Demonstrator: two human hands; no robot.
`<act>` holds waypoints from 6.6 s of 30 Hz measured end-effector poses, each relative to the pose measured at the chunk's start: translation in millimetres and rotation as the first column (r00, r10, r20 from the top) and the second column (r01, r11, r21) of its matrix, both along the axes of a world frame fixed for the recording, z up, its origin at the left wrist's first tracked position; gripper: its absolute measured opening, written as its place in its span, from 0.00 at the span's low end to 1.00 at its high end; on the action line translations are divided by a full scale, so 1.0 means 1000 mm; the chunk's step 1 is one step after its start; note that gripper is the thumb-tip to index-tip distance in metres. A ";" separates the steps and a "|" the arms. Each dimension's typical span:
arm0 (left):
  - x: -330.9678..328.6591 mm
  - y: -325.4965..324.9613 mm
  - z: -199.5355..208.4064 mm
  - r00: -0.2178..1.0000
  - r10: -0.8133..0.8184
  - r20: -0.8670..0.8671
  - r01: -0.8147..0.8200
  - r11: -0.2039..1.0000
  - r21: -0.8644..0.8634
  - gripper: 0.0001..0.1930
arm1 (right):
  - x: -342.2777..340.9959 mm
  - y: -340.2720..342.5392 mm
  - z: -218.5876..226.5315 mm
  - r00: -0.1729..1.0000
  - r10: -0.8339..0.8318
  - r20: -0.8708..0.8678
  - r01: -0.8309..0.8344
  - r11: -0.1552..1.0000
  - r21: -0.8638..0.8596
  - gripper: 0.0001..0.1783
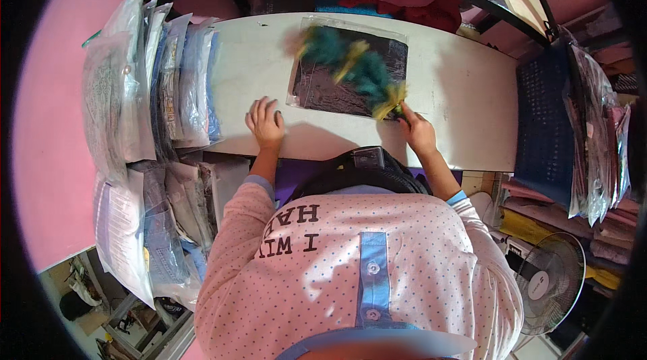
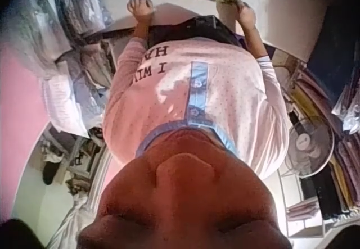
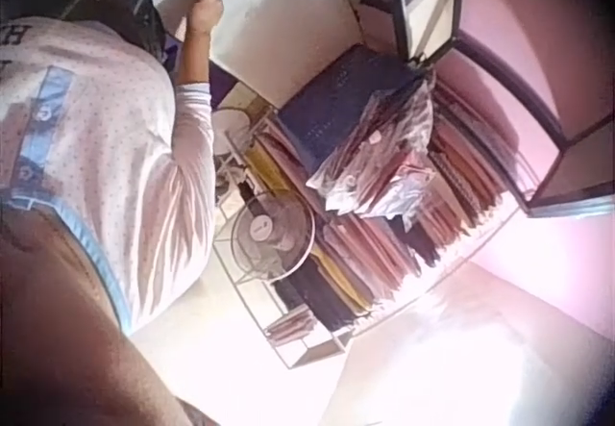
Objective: Dusting off plastic-packaged garments using a duster and organizing them on shelves.
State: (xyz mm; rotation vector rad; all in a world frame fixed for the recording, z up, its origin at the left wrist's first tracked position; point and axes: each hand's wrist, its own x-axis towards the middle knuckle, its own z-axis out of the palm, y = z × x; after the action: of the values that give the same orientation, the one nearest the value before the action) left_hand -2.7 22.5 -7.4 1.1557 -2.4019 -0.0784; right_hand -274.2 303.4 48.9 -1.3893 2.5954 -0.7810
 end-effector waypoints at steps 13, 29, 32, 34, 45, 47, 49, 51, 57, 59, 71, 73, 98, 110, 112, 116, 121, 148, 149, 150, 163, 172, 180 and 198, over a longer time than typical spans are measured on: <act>-0.037 0.011 0.007 0.965 -0.055 -0.255 0.097 0.983 0.155 0.10 | 0.008 -0.004 -0.007 0.999 -0.035 0.016 0.035 0.999 -0.006 0.26; -0.034 0.011 -0.001 0.982 0.099 -0.159 -0.085 0.992 0.094 0.08 | 0.013 0.002 0.017 0.992 0.121 0.026 -0.124 0.971 0.203 0.25; -0.034 0.015 0.008 0.979 0.049 -0.199 -0.024 0.992 0.123 0.12 | 0.007 -0.002 0.003 0.990 -0.118 0.078 0.115 0.992 0.041 0.26; -0.026 0.011 0.004 0.966 0.038 -0.257 0.004 0.987 0.159 0.13 | 0.009 -0.003 -0.004 0.986 -0.148 0.082 0.148 0.989 0.014 0.26; 0.003 -0.006 0.005 0.907 0.148 -0.395 -0.115 0.988 0.104 0.25 | 0.018 -0.027 0.003 0.999 0.018 0.043 -0.019 1.000 0.009 0.25; -0.005 0.001 0.014 0.936 0.100 -0.336 -0.061 0.990 0.125 0.26 | 0.018 -0.032 -0.002 0.997 0.061 0.049 -0.061 0.998 0.017 0.25; -0.012 0.005 0.018 0.959 0.053 -0.277 -0.012 0.989 0.148 0.26 | 0.018 -0.036 0.007 0.976 0.219 0.006 -0.218 0.970 0.107 0.25; -0.017 0.007 0.017 0.973 -0.082 -0.215 0.111 0.986 0.125 0.29 | 0.011 -0.046 0.021 0.966 0.255 -0.029 -0.246 0.952 0.179 0.24; -0.045 0.017 0.024 0.949 -0.289 -0.127 0.306 0.942 0.140 0.30 | -0.015 -0.074 0.014 0.996 -0.057 -0.064 0.064 0.991 0.118 0.24; -0.050 0.017 0.021 0.921 -0.370 -0.117 0.386 0.909 0.160 0.30 | -0.008 -0.071 0.006 0.999 0.016 -0.047 -0.011 0.995 0.100 0.24; -0.083 0.019 0.019 0.910 -0.358 -0.210 0.391 0.909 0.145 0.32 | 0.006 0.028 -0.018 0.989 -0.115 0.095 0.114 0.993 0.014 0.27; -0.090 0.022 0.023 0.912 -0.343 -0.224 0.369 0.925 0.088 0.33 | 0.020 0.042 -0.014 0.995 0.046 0.087 -0.052 0.996 0.069 0.28; -0.097 -0.012 0.051 0.876 -0.462 0.137 0.441 0.884 0.158 0.25 | -0.046 0.014 -0.001 0.956 -0.274 -0.103 0.250 0.947 -0.201 0.22; -0.045 -0.037 0.035 0.794 -0.606 0.057 0.571 0.774 0.274 0.29 | 0.031 -0.080 -0.010 0.995 0.099 0.009 -0.099 0.985 0.144 0.22; -0.033 -0.047 0.012 0.824 -0.566 -0.038 0.559 0.800 0.216 0.30 | 0.028 -0.075 -0.026 0.953 0.197 0.229 -0.231 0.964 0.130 0.24; -0.031 -0.058 0.009 0.943 0.063 -0.327 0.193 0.699 0.689 0.37 | 0.005 -0.102 -0.041 0.847 -0.250 0.469 0.345 0.930 -0.128 0.25; -0.051 -0.074 0.024 0.851 0.161 -0.499 0.442 0.292 0.848 0.26 | -0.005 -0.149 -0.057 0.778 -0.251 0.575 0.341 0.938 -0.053 0.36; -0.437 -0.016 0.255 0.579 -0.208 -0.788 0.801 0.323 0.503 0.24 | -0.342 -0.071 0.209 0.800 0.292 0.525 0.176 0.721 -0.670 0.24; -0.464 -0.022 0.264 0.577 -0.204 -0.791 0.806 0.299 0.511 0.24 | -0.370 -0.077 0.216 0.800 0.306 0.516 0.149 0.732 -0.665 0.22; -0.486 -0.031 0.270 0.579 -0.197 -0.791 0.807 0.280 0.521 0.23 | -0.394 -0.086 0.221 0.797 0.325 0.510 0.120 0.742 -0.660 0.21; -0.563 -0.077 0.186 0.891 -0.285 -0.354 0.453 0.495 0.741 0.40 | -0.516 -0.126 0.127 0.747 -0.035 0.663 0.256 0.936 -0.240 0.29; -0.554 -0.072 0.179 0.861 -0.340 -0.379 0.509 0.556 0.657 0.44 | -0.504 -0.114 0.132 0.939 -0.214 0.268 0.270 0.944 -0.191 0.37; -0.500 -0.035 0.216 0.904 -0.414 -0.111 0.424 0.830 0.363 0.40 | -0.423 -0.096 0.139 0.908 -0.185 -0.376 0.081 0.958 -0.276 0.23; -0.061 0.014 0.106 0.949 -0.285 -0.136 0.277 0.541 0.794 0.25 | -0.239 0.041 -0.001 0.989 -0.138 0.056 0.149 0.936 -0.319 0.15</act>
State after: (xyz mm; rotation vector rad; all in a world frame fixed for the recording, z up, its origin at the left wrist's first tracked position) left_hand -64.0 36.3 98.6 1.0508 -2.5758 -1.4252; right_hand -513.1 344.3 47.7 -1.2506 2.6557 -1.2887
